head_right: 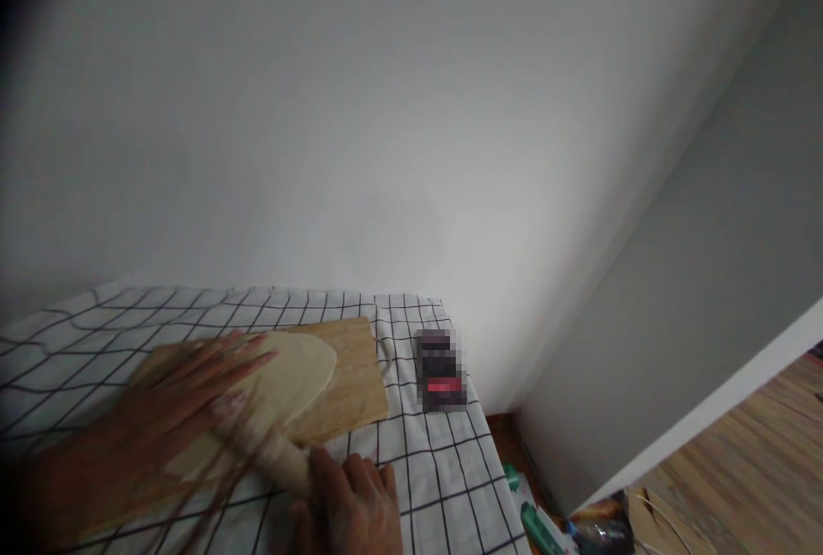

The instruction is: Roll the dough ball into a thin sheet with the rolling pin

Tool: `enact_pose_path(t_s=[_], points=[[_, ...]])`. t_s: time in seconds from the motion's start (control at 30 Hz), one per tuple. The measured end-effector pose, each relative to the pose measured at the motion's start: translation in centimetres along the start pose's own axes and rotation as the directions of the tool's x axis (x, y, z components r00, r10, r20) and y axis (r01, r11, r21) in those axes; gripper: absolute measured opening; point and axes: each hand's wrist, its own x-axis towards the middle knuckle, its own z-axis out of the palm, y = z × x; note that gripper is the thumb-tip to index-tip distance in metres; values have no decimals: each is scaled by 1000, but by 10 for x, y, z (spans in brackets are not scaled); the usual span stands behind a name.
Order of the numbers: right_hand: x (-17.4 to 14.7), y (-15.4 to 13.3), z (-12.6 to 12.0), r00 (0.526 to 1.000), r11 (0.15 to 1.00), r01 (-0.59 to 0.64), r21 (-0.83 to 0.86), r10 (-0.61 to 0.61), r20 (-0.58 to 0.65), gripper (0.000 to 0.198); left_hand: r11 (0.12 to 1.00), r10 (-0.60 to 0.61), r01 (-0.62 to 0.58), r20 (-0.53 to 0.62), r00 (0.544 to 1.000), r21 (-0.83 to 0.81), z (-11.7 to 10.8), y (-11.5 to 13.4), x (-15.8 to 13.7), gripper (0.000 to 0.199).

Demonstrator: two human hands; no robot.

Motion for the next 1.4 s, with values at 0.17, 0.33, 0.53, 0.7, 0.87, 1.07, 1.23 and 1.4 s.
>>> enact_pose_path(t_s=[0.17, 0.33, 0.53, 0.7, 0.87, 1.07, 1.23, 1.4], points=[[-5, 8, 0, 998, 999, -53, 11, 53, 20, 42, 993, -110, 116, 173, 979, -24, 23, -3, 59, 47], [-10, 16, 5, 986, 989, -151, 6, 151, -71, 38, 973, -142, 174, 203, 969, -149, 45, 12, 131, 54], [-8, 19, -3, 985, 985, -169, -13, 169, -32, 41, 974, -97, 146, 264, 960, -174, 65, 29, 183, 71], [-8, 10, -10, 979, 979, -201, 33, 201, -17, 41, 977, -9, 86, 364, 931, -196, 66, 30, 180, 63], [-8, -4, -17, 989, 991, -108, 81, 99, 105, 46, 975, 3, 104, 480, 877, -197, 41, 11, 136, 61], [-4, -22, -29, 971, 990, -3, 139, -30, 237, 54, 986, 4, 68, 425, 905, -155, -11, -3, 58, 53], [-5, -28, -36, 950, 989, 14, 147, -59, 306, 56, 987, -25, 79, 348, 937, -142, -45, -1, -15, 49], [-6, -27, -37, 925, 990, -6, 144, -49, 377, 53, 993, -90, 107, 247, 965, -53, -58, 5, -83, 50]])
